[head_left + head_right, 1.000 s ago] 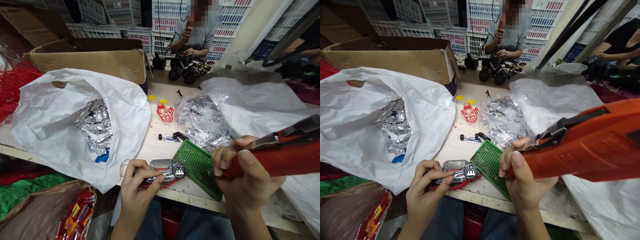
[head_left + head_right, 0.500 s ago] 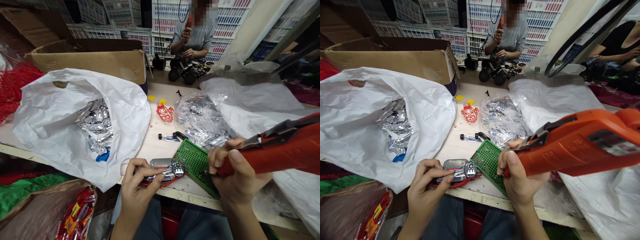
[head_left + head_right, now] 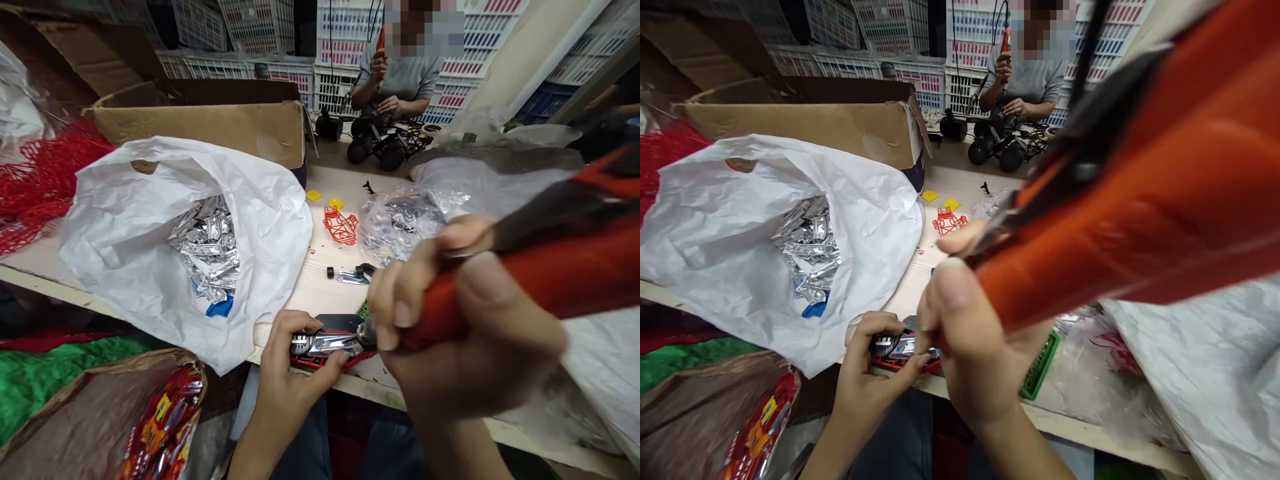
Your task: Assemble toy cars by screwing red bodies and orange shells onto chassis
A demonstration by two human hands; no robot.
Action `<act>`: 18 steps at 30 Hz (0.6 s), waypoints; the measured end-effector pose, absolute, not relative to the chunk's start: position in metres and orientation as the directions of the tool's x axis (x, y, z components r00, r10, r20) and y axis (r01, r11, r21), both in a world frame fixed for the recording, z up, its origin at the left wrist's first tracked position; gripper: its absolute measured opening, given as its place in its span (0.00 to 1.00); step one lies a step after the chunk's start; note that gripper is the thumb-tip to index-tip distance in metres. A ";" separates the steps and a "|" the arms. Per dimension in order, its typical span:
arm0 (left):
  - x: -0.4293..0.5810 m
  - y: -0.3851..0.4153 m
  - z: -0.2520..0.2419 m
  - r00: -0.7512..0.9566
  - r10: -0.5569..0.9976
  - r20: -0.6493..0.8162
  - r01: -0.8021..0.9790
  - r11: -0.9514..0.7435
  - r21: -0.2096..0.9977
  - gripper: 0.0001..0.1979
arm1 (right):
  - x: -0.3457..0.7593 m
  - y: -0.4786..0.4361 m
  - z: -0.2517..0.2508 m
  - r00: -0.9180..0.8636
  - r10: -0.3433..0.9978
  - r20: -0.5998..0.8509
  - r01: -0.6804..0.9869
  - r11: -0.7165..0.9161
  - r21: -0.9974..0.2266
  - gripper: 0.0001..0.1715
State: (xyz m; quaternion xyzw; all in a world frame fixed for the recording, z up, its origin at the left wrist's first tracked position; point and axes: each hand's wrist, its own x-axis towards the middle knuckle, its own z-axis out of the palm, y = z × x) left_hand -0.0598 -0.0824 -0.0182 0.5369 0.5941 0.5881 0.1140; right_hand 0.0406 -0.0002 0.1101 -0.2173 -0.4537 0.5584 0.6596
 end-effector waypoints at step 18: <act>-0.050 -0.085 -0.021 -0.495 0.820 0.289 0.326 -0.133 0.936 0.18 | 0.018 0.005 0.087 -0.384 0.876 0.292 -0.527 0.052 -0.848 0.09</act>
